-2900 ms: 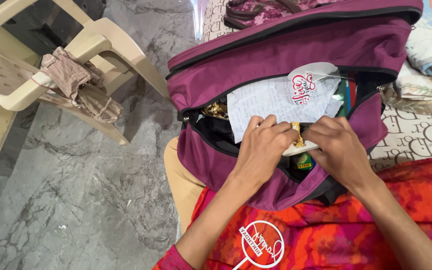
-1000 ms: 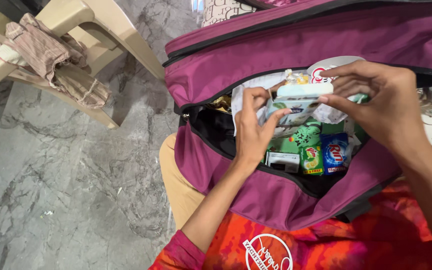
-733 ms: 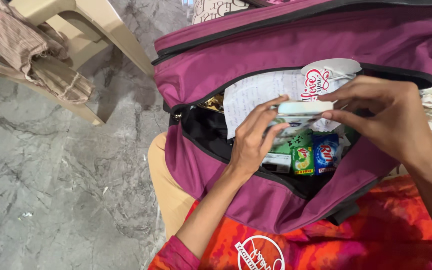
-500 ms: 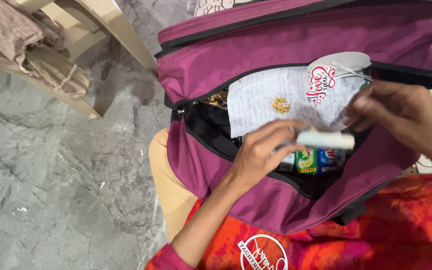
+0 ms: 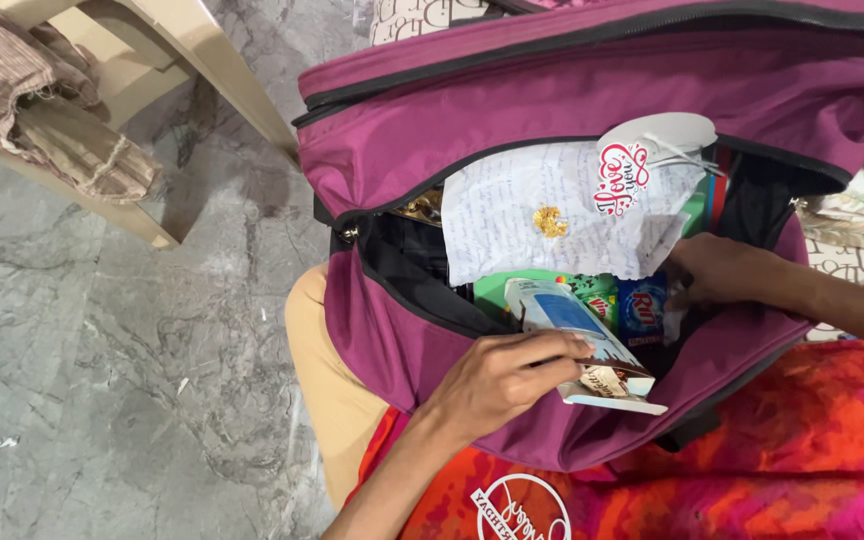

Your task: The person sorts through various packaged items inside a purple bag, picking up and moving snacks, a heart-shaped box of chocolates, and documents.

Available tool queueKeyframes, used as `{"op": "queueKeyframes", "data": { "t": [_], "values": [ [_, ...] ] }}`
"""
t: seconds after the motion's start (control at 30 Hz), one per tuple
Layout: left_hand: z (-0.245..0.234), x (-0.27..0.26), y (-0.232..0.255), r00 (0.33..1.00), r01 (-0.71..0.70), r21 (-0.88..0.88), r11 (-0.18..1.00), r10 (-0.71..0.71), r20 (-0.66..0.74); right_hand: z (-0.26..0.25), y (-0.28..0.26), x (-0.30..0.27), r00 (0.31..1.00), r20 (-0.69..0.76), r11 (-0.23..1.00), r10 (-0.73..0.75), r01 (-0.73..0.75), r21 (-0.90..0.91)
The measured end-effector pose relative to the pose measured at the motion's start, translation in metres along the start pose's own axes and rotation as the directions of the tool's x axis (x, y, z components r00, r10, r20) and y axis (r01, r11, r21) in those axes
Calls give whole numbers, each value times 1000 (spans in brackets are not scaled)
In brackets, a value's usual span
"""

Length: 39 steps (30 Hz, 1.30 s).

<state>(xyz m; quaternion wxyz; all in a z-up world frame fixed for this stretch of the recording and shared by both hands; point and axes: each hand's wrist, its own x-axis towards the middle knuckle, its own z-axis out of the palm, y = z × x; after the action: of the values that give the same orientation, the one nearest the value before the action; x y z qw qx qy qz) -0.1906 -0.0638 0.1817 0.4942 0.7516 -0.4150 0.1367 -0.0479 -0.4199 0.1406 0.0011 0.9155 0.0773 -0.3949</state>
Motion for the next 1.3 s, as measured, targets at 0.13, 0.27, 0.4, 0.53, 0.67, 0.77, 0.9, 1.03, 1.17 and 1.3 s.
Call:
{"op": "queueKeyframes", "data": {
  "t": [0.13, 0.27, 0.4, 0.53, 0.67, 0.77, 0.9, 1.03, 1.17, 1.3],
  "values": [
    [3, 1, -4, 996, 16, 0, 1000, -16, -88, -5, 18, 4, 989, -133, 998, -70, 68, -19],
    [3, 5, -10, 986, 65, -21, 998, -68, -155, -49, 12, -44, 951, -309, 996, 9, 20, 91],
    [3, 8, -7, 982, 79, -43, 996, -85, -167, -69, -26, -119, 707, -707, 895, -40, 339, 289],
    [3, 10, -7, 974, 167, -115, 979, -182, -134, -32, -110, -168, 553, -806, 848, -211, 513, 130],
    [5, 12, -9, 959, 209, -110, 972, -226, -172, -16, -172, -186, 630, -727, 807, -271, 561, 186],
    [4, 15, -7, 956, 188, -129, 974, -212, -204, -24, -177, -179, 778, -599, 823, -190, 459, 334],
    [2, 19, -6, 950, 204, -152, 967, -233, -209, -27, -166, -168, 771, -591, 888, -237, 418, 190],
    [4, 22, -6, 957, 190, -166, 968, -221, -191, -18, -163, -159, 581, -695, 902, -423, 348, -257],
    [5, 20, -7, 965, 157, -118, 981, -177, -191, -24, -178, -153, 668, -642, 920, -377, 193, -340],
    [4, 15, -9, 959, 155, -67, 986, -166, -231, -39, -186, -147, 671, -534, 856, -514, 364, -366]
  ]
}}
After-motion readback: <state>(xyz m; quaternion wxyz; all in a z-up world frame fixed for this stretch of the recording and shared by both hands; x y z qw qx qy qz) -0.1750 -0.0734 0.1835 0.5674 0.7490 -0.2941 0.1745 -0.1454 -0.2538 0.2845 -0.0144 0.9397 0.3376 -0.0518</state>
